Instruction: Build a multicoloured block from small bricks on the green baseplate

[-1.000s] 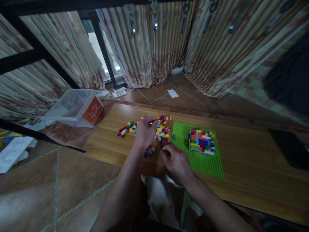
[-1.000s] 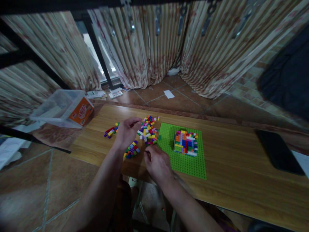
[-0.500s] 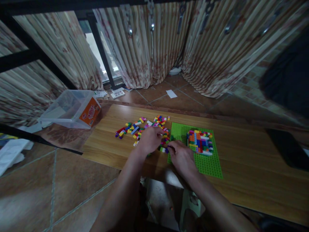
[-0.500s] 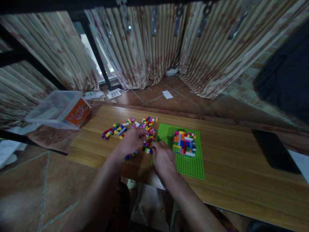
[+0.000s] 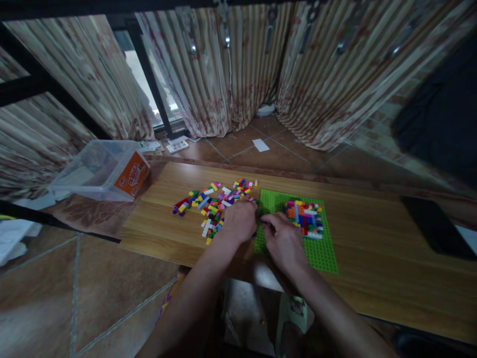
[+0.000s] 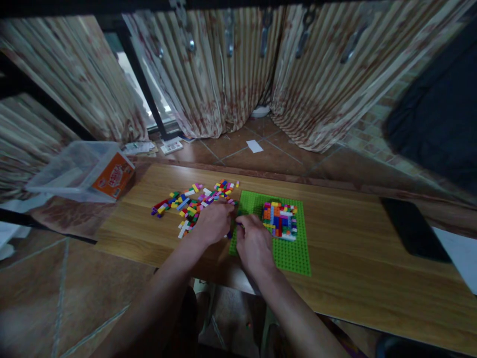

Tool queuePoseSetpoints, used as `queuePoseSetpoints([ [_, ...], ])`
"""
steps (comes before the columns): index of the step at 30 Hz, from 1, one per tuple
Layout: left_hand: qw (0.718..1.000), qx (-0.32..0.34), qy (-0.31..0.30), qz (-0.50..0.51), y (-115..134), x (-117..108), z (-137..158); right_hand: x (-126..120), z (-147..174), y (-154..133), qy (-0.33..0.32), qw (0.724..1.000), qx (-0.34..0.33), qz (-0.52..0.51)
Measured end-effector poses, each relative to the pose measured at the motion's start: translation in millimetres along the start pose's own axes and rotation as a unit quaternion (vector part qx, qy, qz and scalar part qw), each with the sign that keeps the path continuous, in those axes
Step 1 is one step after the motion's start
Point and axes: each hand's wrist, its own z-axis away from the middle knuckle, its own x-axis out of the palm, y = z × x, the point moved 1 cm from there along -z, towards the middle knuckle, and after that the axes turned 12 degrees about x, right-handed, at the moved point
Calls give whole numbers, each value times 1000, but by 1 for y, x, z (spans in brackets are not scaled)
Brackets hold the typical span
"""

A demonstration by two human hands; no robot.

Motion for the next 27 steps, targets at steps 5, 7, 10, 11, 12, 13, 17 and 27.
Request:
queuePoseSetpoints([
  [5,1000,-5,5,6,-1,0,1,-5,-4,2,6,996,37,-84],
  [7,1000,-8,16,15,-1,-1,2,-8,-5,4,10,991,52,-125],
  [10,997,-23,52,57,-2,-4,2,-10,-7,6,17,982,64,-179],
  [11,993,-24,68,90,-3,-5,2,-11,-8,6,21,978,67,-194],
  [12,987,-21,85,137,-3,-6,2,-12,-9,7,25,975,71,-209],
  [13,976,-9,101,195,-2,-7,1,-12,-10,7,30,971,76,-224],
  [17,886,38,150,438,4,-6,-2,-15,-15,10,47,946,112,-300],
  [27,799,18,152,582,16,-2,-6,-26,-17,12,52,927,128,-348],
])
